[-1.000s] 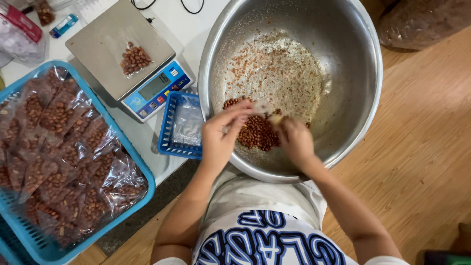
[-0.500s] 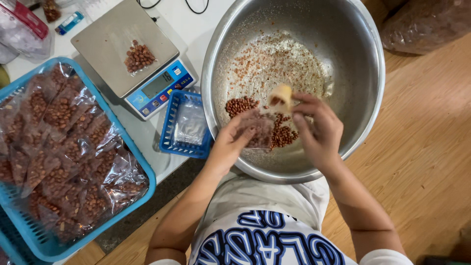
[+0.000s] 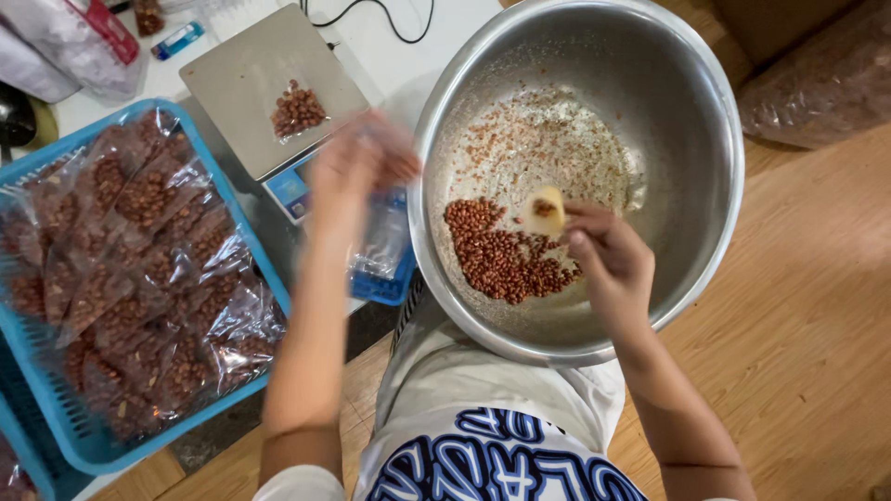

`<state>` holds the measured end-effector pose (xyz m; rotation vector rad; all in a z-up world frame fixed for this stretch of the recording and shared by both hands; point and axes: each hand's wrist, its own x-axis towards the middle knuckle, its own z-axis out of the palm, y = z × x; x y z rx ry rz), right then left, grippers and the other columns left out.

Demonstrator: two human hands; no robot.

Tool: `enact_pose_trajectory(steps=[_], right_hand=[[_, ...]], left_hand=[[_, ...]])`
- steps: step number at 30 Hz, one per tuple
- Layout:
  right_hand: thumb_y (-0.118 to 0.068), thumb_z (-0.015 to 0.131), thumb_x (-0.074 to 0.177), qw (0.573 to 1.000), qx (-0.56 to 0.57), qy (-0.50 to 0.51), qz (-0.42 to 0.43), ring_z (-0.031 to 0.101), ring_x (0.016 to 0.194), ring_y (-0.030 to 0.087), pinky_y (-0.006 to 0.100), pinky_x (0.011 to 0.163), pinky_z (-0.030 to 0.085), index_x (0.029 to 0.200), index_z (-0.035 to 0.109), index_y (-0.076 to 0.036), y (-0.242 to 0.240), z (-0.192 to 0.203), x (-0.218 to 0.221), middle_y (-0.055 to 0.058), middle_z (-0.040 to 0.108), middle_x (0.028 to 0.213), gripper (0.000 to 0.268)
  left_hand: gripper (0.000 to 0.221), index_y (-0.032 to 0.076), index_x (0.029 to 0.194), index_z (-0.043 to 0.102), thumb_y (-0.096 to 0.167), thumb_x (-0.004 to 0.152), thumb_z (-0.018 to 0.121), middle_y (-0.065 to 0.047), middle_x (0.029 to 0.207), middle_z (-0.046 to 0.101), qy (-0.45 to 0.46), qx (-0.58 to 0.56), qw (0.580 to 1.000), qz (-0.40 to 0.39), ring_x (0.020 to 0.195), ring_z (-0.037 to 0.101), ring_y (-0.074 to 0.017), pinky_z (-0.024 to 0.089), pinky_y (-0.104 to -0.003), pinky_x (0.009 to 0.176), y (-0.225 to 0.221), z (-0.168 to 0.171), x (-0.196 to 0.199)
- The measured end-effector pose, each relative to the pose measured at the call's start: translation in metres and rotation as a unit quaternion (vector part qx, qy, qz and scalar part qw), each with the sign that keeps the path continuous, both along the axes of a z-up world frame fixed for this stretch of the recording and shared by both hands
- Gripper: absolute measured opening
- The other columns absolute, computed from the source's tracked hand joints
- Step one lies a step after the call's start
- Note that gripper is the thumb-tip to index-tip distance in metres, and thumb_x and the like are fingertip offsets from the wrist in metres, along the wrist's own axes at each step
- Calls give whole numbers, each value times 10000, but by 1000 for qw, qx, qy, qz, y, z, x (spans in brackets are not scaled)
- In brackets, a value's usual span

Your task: The person scoops roasted peanuts from a large metal bowl into small plastic bags using a scoop, weighs each bag on a digital scale, and places the filled bags into a blue basket. The process is repeated continuously throughout the clip.

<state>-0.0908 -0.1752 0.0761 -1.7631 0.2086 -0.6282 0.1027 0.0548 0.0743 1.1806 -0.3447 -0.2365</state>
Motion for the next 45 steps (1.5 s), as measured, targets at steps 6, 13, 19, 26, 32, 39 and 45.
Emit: enact_pose_trajectory(steps=[6,13,19,26,32,39,45], right_hand=[[3,647,1005,991,-128,-13,20,705,1165,312,295,822,610,994,673,35,-6,0,-4,212,710,1121,43],[11,605,1015,994,20,99,43,734,909,214,226,753,641,1148,673,46,-13,-31,2,214,704,1233,154],[-52,662,982,925,-316,205,54,679,1140,328,465,1014,571,1079,729,-8,-15,-131,26,182,730,1220,126],[-149,672,1026,972,34,212,97,715,931,328,421,793,595,1087,723,21,8,-116,6,199,719,1017,188],[-67,678,989,987,0,141,75,716,1004,360,429,823,582,1054,730,50,8,-37,-4,258,715,1104,144],[-66,694,953,974,-217,-5,66,727,1082,410,442,854,582,984,744,1,7,11,-24,234,724,1167,89],[-9,673,970,992,-124,6,37,699,1150,439,488,950,551,953,722,64,-3,-6,-21,270,715,1102,90]], left_hand=[[333,200,1291,752,239,1069,506,-233,1419,564,-142,523,799,261,1264,474,-475,313,-571,1043,58,-135,168],[226,88,911,726,-127,839,736,-55,907,728,-217,132,880,401,869,698,-215,565,-333,763,72,-131,204],[444,-34,1345,633,-263,985,757,-261,1222,693,-262,-137,906,302,1146,647,-363,560,-564,1053,89,-64,157],[182,138,1186,654,247,1040,659,-59,1144,716,137,-100,970,173,1070,716,-176,592,-347,1015,41,19,-14],[365,56,1278,615,186,943,683,-178,1181,697,217,-42,966,-131,1055,708,-255,580,-396,918,9,-22,-103],[508,39,1448,560,27,958,697,-161,1253,723,80,-5,965,-249,1219,655,-216,499,-394,1071,-21,-63,-129],[501,62,1446,579,76,966,723,-143,1266,721,118,-39,957,-260,1207,667,-220,494,-399,1084,-36,-71,-120]])
